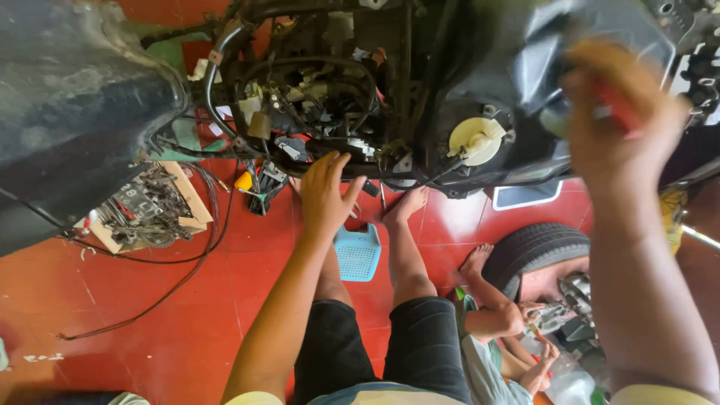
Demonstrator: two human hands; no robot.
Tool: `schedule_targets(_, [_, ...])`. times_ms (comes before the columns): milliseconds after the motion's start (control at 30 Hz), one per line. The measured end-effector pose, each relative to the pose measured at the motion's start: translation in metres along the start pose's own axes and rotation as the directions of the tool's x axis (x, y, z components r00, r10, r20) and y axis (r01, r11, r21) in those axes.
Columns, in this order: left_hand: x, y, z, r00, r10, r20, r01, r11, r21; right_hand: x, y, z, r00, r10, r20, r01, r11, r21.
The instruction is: The person removes a fuel pump component from a motorcycle tank using a red-handled tool, cleans the assembly and the mounting area with a brush, and then reinstalls the pump into the tank by hand.
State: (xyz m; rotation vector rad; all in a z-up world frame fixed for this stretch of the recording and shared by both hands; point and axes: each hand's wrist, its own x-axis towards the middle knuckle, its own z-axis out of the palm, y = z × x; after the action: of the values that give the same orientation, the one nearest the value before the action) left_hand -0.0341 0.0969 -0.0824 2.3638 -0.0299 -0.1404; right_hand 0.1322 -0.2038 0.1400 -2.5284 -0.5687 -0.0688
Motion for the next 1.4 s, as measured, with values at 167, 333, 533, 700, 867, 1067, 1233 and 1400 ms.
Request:
schedule_targets(167, [-0.021, -0.025, 0.016, 0.994, -0.032, 0.106, 0.007, 0.974, 0.229, 0.020, -0.034, -0.002, 0.885, 0.232, 0.405, -0.357, 0.895, 0.269])
schedule_targets(333, [-0.006, -0.024, 0.019, 0.998, -0.016, 0.053, 0.016, 1.000, 0.007, 0.027, 0.055, 0.001, 0.999, 0.006, -0.051, -0.018, 0.969, -0.245])
schedule_targets(533, [0.016, -0.027, 0.064, 0.931, -0.290, -0.223, 0.245, 0.946, -0.211, 0.071, -0.004, 0.004, 0.828, 0.166, 0.536, -0.267, 0.957, 0.115])
schedule_targets(700, [0.039, -0.012, 0.064, 0.815, -0.332, -0.475, 0.317, 0.942, -0.113, 0.071, 0.025, 0.000, 0.940, 0.062, 0.335, -0.084, 0.995, 0.051])
schedule_targets(867, [0.048, -0.013, 0.076, 0.709, -0.452, -0.541, 0.453, 0.880, -0.141, 0.089, 0.048, 0.007, 0.994, 0.023, -0.107, -0.041, 0.984, -0.173])
schedule_targets(1067, [0.053, -0.019, 0.079, 0.661, -0.466, -0.587, 0.521, 0.849, -0.088, 0.151, 0.025, 0.019, 0.834, 0.070, 0.548, -0.227, 0.948, 0.225])
schedule_targets(1233, [0.051, -0.022, 0.082, 0.672, -0.468, -0.573, 0.534, 0.843, -0.062, 0.166, 0.093, 0.037, 0.918, 0.257, 0.302, -0.096, 0.883, -0.460])
schedule_targets(1400, [0.053, -0.018, 0.073, 0.696, -0.451, -0.558, 0.484, 0.869, -0.099, 0.179, 0.066, 0.035, 0.876, 0.154, 0.458, -0.135, 0.988, -0.073])
